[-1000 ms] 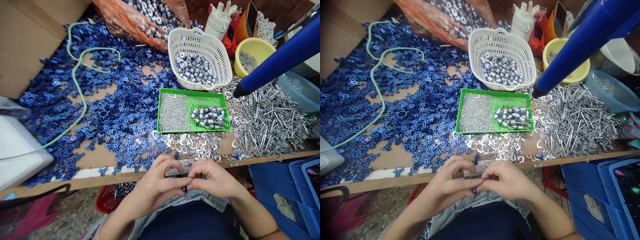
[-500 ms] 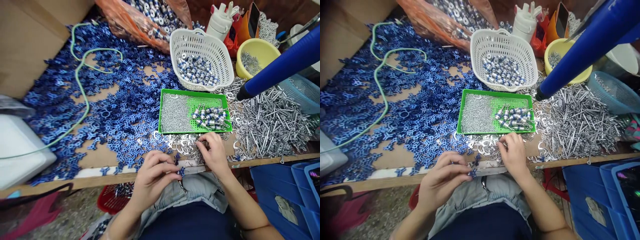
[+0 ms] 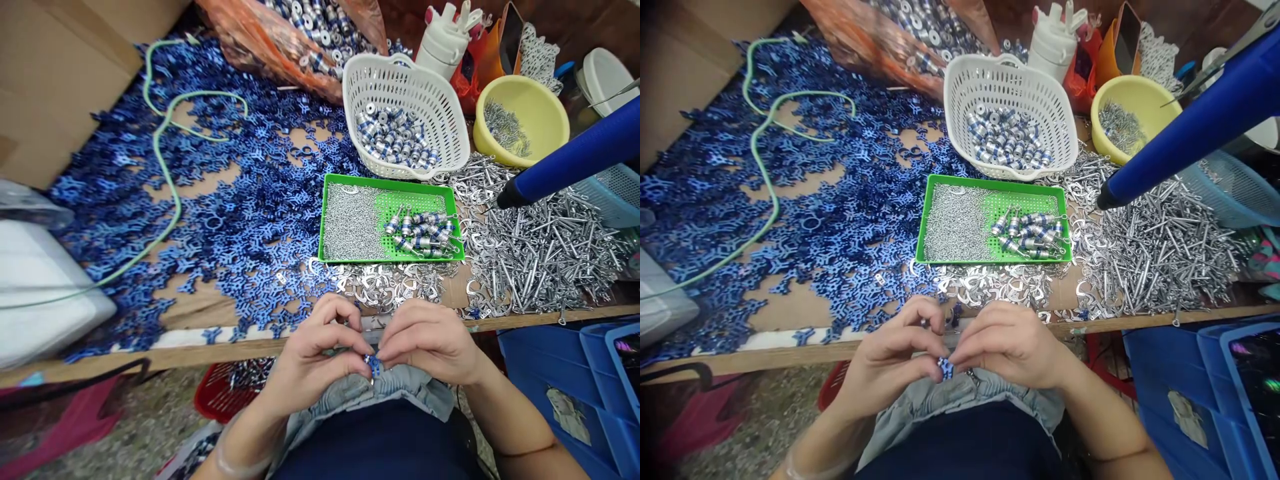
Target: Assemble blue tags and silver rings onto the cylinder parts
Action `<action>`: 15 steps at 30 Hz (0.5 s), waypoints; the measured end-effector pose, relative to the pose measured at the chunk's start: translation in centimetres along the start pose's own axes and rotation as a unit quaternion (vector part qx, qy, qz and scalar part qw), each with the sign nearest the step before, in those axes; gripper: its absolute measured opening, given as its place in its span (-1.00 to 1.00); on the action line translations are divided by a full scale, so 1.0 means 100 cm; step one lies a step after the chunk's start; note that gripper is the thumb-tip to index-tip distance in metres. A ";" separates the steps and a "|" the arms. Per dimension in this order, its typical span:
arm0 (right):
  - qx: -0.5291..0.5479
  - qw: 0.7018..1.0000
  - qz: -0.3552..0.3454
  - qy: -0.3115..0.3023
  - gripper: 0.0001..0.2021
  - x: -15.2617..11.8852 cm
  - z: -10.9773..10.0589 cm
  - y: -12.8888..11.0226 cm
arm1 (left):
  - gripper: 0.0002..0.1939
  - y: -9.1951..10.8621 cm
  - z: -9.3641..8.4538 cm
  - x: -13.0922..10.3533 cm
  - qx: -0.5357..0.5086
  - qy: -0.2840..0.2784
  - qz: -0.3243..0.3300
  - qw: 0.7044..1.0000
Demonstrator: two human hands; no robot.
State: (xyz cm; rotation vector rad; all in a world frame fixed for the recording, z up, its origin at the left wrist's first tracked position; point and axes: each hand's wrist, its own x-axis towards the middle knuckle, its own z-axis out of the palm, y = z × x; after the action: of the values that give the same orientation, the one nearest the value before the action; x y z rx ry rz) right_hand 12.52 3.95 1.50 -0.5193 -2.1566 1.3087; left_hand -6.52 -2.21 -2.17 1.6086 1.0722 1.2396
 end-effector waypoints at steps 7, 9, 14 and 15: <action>0.034 0.997 0.054 0.038 -0.85 -0.006 -0.001 0.008 | -0.90 -0.007 0.005 -0.002 -0.082 0.043 -0.032 0.995; 0.020 0.982 0.134 0.135 -0.81 -0.014 -0.004 0.016 | -0.93 -0.009 0.004 -0.003 -0.070 0.067 -0.019 0.995; -0.345 0.881 0.223 0.235 -0.82 -0.024 -0.006 0.042 | -0.94 -0.012 -0.001 -0.006 0.006 0.097 -0.001 0.995; -0.414 0.862 0.209 0.205 -0.79 -0.023 -0.006 0.046 | -0.95 -0.013 -0.001 -0.007 0.017 0.096 -0.001 0.995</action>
State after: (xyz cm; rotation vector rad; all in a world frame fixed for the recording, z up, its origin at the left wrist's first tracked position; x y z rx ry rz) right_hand 14.85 5.03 -2.97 -1.5195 -2.2018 0.2936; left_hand -6.92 -2.49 -3.54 1.5354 1.2188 1.4036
